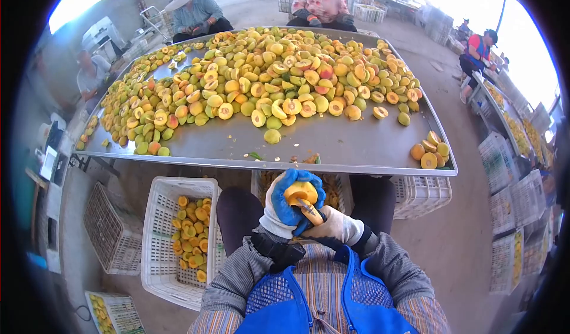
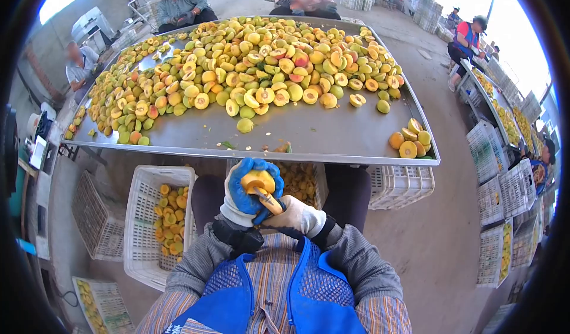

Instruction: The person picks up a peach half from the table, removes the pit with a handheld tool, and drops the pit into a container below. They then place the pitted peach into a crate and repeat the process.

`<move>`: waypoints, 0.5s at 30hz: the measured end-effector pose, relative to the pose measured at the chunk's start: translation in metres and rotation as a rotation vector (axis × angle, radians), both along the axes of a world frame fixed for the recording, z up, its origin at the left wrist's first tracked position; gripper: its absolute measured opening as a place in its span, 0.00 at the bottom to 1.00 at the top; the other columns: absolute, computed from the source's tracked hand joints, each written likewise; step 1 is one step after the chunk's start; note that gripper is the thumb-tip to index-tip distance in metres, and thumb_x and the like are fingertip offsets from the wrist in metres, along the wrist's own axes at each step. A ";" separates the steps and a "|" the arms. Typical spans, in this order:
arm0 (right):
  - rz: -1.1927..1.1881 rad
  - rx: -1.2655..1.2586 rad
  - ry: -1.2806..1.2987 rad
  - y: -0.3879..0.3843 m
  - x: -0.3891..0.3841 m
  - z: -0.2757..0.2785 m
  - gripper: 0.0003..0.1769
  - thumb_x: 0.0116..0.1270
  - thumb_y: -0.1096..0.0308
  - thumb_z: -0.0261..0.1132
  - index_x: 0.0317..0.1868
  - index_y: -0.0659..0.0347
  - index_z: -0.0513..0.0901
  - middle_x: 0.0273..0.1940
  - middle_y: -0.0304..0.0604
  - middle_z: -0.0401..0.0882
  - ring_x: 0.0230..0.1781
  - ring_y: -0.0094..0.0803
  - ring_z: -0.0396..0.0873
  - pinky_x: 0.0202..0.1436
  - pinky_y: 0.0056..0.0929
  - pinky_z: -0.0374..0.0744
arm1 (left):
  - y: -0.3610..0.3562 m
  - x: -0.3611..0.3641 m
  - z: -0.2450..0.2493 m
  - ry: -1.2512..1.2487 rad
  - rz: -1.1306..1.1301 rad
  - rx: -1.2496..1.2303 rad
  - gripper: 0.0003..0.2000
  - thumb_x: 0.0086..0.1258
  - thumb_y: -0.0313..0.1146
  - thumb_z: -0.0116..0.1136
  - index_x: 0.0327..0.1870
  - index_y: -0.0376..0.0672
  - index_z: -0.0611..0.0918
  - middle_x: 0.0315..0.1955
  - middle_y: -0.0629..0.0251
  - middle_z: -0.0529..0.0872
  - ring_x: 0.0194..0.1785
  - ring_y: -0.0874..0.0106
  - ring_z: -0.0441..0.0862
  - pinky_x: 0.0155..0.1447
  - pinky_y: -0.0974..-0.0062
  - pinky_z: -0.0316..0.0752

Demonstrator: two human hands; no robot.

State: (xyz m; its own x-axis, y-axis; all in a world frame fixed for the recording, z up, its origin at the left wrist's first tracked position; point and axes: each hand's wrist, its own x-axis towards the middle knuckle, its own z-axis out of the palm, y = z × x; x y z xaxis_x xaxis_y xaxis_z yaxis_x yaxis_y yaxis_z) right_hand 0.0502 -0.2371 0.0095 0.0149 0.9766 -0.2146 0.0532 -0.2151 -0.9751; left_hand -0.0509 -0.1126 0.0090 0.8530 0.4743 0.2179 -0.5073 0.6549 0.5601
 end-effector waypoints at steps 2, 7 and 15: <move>-0.027 -0.155 -0.447 0.003 0.002 0.013 0.16 0.61 0.61 0.69 0.44 0.63 0.84 0.33 0.49 0.86 0.34 0.34 0.85 0.41 0.32 0.81 | 0.001 -0.003 0.007 0.313 0.011 -0.404 0.17 0.72 0.47 0.54 0.43 0.40 0.80 0.37 0.54 0.85 0.37 0.53 0.84 0.39 0.56 0.83; -0.171 0.050 -0.647 0.007 -0.008 -0.002 0.14 0.63 0.59 0.63 0.46 0.54 0.83 0.34 0.54 0.83 0.37 0.52 0.83 0.42 0.43 0.80 | 0.103 -0.054 -0.069 0.148 0.393 -0.181 0.15 0.73 0.49 0.51 0.40 0.46 0.79 0.30 0.59 0.82 0.34 0.57 0.81 0.38 0.58 0.80; 0.066 -0.155 -0.957 0.000 0.024 -0.093 0.19 0.61 0.59 0.61 0.47 0.64 0.75 0.31 0.56 0.83 0.34 0.54 0.83 0.39 0.51 0.78 | 0.179 -0.220 -0.089 1.062 1.041 0.241 0.15 0.69 0.37 0.64 0.52 0.40 0.80 0.44 0.67 0.82 0.45 0.74 0.78 0.50 0.73 0.75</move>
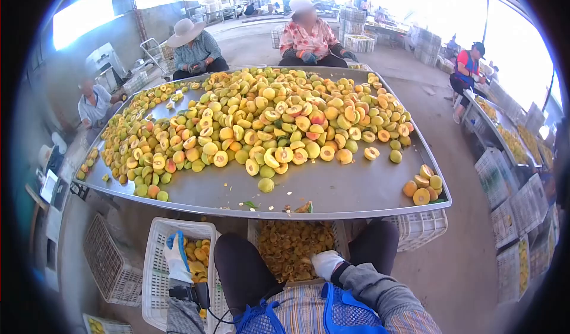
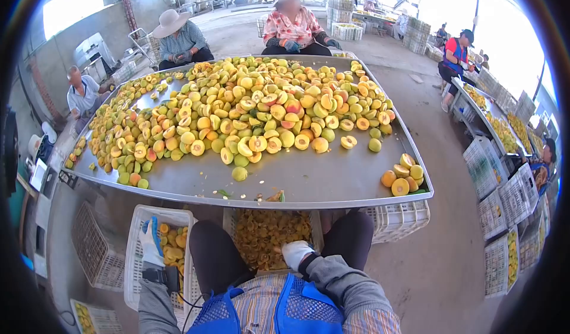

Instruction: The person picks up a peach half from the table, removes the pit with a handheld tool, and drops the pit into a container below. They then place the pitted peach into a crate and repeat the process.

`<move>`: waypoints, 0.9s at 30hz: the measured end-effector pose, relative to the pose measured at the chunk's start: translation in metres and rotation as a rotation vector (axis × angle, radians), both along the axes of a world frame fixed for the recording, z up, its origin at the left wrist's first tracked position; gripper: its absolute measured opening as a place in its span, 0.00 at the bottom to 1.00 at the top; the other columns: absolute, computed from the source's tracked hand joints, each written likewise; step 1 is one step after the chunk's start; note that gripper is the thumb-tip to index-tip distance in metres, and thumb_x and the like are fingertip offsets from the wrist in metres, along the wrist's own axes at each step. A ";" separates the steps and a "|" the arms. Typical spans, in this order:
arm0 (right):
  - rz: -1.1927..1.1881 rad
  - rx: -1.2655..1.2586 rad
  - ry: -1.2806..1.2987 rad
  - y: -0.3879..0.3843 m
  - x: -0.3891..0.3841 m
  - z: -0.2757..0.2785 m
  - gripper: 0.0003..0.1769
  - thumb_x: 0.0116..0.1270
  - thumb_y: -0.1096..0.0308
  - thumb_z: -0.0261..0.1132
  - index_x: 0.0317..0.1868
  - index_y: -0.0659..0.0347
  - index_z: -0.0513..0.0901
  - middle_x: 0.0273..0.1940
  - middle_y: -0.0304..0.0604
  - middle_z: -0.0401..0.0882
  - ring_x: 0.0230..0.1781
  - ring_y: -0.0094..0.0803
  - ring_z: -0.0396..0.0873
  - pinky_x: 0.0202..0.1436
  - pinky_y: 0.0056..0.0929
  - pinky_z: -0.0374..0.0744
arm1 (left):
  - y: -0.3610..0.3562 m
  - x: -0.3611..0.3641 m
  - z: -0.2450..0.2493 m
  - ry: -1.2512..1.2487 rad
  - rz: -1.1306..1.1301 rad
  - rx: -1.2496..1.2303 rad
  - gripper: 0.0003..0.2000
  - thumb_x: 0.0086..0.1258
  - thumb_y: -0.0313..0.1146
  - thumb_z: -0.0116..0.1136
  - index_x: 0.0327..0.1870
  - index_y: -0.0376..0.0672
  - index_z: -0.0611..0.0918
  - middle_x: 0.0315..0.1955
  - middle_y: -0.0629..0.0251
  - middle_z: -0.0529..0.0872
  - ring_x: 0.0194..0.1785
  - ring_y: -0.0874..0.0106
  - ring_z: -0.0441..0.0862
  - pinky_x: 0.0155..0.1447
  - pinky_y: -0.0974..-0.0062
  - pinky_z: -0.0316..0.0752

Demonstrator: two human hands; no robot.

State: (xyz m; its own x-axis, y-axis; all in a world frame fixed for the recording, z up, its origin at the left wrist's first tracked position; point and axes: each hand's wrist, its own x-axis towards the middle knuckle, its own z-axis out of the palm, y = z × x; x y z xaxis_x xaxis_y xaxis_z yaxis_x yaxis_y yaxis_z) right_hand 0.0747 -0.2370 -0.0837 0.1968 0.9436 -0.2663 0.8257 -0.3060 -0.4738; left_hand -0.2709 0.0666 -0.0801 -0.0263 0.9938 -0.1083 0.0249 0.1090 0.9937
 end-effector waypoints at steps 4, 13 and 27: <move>-0.076 -0.045 0.080 0.019 0.014 0.047 0.26 0.64 0.53 0.59 0.59 0.57 0.74 0.36 0.56 0.84 0.38 0.52 0.83 0.44 0.47 0.79 | 0.000 0.081 0.057 0.239 -0.225 0.214 0.08 0.67 0.30 0.65 0.43 0.39 0.84 0.34 0.72 0.83 0.39 0.77 0.79 0.47 0.79 0.76; -0.231 0.053 -0.187 0.089 0.174 0.180 0.28 0.62 0.48 0.63 0.58 0.55 0.76 0.35 0.56 0.84 0.39 0.51 0.83 0.44 0.46 0.79 | 0.066 0.315 0.153 1.021 -0.770 0.700 0.25 0.59 0.52 0.65 0.53 0.47 0.81 0.59 0.53 0.76 0.63 0.55 0.72 0.67 0.59 0.66; -0.315 0.497 -0.645 0.339 0.405 0.135 0.14 0.62 0.65 0.57 0.43 0.66 0.81 0.39 0.54 0.85 0.43 0.48 0.84 0.47 0.43 0.80 | 0.221 0.585 0.128 0.935 -0.982 0.666 0.37 0.69 0.64 0.47 0.68 0.41 0.70 0.67 0.50 0.69 0.68 0.52 0.69 0.70 0.62 0.64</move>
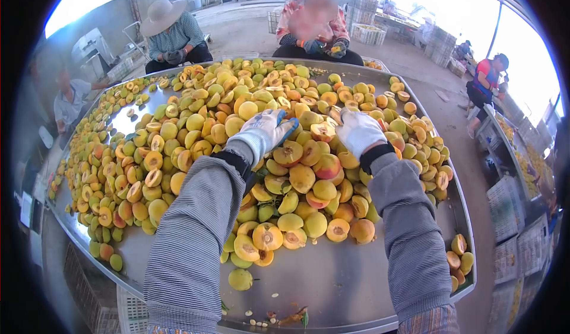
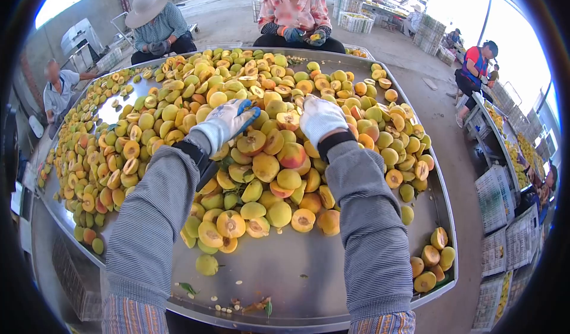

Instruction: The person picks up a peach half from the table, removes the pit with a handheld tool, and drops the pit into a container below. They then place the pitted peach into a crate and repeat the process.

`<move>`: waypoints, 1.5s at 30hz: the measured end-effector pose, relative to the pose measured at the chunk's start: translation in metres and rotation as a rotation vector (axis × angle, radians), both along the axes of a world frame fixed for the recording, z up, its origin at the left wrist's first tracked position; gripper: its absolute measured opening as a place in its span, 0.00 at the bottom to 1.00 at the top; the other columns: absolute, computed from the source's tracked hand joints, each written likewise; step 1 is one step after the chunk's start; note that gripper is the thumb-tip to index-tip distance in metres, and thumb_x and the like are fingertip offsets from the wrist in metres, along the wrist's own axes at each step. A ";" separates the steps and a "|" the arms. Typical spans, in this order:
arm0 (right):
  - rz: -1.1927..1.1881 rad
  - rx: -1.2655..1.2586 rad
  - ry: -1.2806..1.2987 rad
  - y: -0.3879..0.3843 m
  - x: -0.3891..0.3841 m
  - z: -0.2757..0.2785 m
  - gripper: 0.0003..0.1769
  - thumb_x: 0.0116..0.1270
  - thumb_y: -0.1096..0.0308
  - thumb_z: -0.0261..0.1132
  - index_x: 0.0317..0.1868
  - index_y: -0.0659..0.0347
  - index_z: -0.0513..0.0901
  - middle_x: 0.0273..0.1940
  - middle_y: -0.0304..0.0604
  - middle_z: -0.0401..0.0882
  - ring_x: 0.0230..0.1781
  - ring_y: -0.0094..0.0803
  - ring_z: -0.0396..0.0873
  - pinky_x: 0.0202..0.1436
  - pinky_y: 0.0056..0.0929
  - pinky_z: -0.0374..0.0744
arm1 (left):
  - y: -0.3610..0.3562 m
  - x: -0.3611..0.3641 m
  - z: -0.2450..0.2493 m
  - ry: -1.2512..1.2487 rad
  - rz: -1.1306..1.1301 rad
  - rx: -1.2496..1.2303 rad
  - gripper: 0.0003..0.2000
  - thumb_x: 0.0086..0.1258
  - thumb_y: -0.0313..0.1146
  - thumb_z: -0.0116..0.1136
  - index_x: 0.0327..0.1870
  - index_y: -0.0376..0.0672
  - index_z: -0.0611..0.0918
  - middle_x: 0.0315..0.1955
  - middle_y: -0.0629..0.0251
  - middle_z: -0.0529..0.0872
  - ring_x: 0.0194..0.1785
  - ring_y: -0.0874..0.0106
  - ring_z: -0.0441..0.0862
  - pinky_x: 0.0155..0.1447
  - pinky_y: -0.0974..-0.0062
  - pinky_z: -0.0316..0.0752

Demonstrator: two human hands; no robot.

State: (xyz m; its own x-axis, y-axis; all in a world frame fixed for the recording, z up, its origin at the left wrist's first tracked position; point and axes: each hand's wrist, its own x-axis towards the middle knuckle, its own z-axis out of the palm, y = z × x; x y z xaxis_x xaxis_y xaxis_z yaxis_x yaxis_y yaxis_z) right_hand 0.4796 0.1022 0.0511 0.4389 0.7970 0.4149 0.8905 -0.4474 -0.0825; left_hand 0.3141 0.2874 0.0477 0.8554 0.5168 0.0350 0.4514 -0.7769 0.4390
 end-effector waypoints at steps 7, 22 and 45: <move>-0.091 -0.438 0.133 0.075 0.019 0.000 0.17 0.62 0.62 0.60 0.47 0.62 0.85 0.46 0.55 0.84 0.48 0.49 0.83 0.52 0.42 0.80 | 0.019 0.035 -0.014 0.207 -0.038 -0.014 0.41 0.64 0.72 0.43 0.71 0.50 0.70 0.71 0.49 0.64 0.74 0.52 0.59 0.74 0.62 0.57; 0.165 -0.280 0.334 -0.040 -0.062 -0.076 0.17 0.67 0.59 0.55 0.45 0.63 0.81 0.38 0.55 0.85 0.41 0.51 0.83 0.46 0.46 0.80 | -0.082 -0.051 -0.040 0.382 -0.130 -0.159 0.41 0.62 0.74 0.43 0.69 0.54 0.72 0.69 0.54 0.69 0.69 0.57 0.70 0.72 0.64 0.62; 0.025 -0.109 0.952 -0.239 -0.091 -0.016 0.29 0.65 0.59 0.68 0.65 0.58 0.75 0.33 0.36 0.83 0.30 0.24 0.78 0.36 0.22 0.77 | -0.123 -0.266 -0.040 0.190 0.122 0.137 0.39 0.62 0.60 0.60 0.71 0.47 0.67 0.70 0.44 0.63 0.73 0.47 0.59 0.75 0.51 0.52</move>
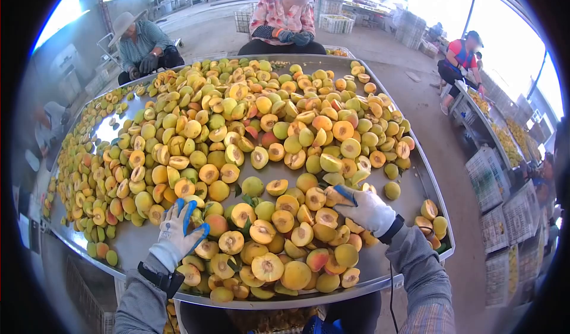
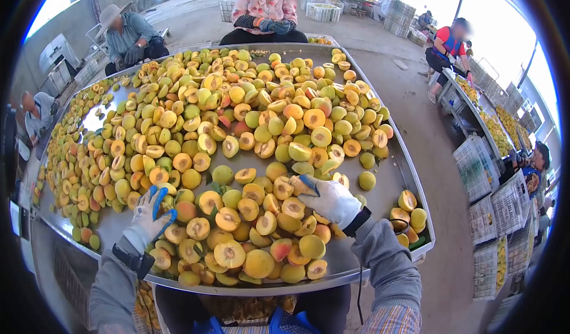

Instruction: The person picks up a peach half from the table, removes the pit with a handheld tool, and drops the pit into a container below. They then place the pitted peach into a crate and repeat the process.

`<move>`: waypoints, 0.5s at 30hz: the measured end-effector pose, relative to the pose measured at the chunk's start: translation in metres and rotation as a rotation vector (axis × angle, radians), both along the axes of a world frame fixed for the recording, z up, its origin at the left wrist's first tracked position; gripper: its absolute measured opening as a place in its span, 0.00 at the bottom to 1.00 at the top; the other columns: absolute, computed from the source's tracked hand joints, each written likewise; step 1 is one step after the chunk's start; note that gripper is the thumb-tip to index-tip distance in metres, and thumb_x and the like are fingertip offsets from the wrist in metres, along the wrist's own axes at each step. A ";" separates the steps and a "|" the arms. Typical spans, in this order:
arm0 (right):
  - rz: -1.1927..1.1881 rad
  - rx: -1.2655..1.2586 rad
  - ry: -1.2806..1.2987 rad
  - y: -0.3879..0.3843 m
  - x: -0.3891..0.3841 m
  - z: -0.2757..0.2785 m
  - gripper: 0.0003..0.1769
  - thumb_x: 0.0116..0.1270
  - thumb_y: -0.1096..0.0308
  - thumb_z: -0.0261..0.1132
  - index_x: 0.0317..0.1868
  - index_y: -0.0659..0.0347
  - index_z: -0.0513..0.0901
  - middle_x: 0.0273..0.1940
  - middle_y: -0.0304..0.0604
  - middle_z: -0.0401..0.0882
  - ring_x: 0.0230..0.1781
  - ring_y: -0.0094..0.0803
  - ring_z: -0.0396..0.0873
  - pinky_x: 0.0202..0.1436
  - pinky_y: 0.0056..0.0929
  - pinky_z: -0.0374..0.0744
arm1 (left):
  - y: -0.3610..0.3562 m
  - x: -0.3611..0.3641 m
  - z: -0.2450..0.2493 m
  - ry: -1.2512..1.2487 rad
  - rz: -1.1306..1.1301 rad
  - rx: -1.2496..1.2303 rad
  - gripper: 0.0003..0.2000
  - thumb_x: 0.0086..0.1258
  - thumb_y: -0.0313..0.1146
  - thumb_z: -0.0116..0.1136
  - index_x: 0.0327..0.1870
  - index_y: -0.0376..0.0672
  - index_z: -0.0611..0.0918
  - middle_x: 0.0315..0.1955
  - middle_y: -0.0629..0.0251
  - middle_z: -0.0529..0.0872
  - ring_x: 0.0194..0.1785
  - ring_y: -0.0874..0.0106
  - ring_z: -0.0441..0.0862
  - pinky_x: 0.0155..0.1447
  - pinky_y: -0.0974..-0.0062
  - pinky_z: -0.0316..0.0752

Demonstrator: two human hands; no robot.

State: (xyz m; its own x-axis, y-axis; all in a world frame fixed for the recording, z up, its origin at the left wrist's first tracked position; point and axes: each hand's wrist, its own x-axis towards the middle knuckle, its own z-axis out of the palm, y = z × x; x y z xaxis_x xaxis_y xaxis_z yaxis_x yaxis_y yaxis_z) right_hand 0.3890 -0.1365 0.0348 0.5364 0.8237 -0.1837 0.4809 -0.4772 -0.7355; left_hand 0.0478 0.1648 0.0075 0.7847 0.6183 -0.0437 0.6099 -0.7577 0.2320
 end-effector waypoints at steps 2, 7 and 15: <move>-0.129 0.268 -0.100 0.002 0.016 -0.022 0.29 0.64 0.59 0.68 0.64 0.58 0.75 0.39 0.44 0.86 0.39 0.32 0.82 0.46 0.27 0.78 | -0.002 0.012 0.011 0.025 0.006 -0.048 0.40 0.60 0.61 0.61 0.70 0.47 0.67 0.70 0.43 0.63 0.73 0.47 0.59 0.75 0.51 0.52; -0.498 -0.017 -0.259 -0.030 0.050 -0.011 0.32 0.59 0.53 0.68 0.59 0.64 0.77 0.45 0.58 0.84 0.49 0.50 0.82 0.53 0.37 0.77 | -0.028 0.011 0.016 0.102 -0.044 0.066 0.38 0.58 0.53 0.67 0.69 0.49 0.70 0.69 0.49 0.66 0.73 0.49 0.60 0.75 0.55 0.55; -0.518 0.038 -0.067 -0.072 -0.001 -0.021 0.28 0.60 0.54 0.70 0.54 0.66 0.80 0.26 0.43 0.81 0.20 0.26 0.78 0.24 0.28 0.76 | -0.115 0.019 0.040 -0.268 -0.388 0.062 0.28 0.57 0.37 0.66 0.62 0.43 0.76 0.63 0.48 0.72 0.70 0.47 0.64 0.71 0.53 0.62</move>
State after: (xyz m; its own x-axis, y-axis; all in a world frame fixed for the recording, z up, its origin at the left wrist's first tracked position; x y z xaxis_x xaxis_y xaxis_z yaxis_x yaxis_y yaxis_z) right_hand 0.3884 -0.2088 0.0139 0.8849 0.4526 -0.1101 0.2357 -0.6390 -0.7323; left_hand 0.0669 0.0503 0.0471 0.9368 0.2721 0.2201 0.2036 -0.9352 0.2896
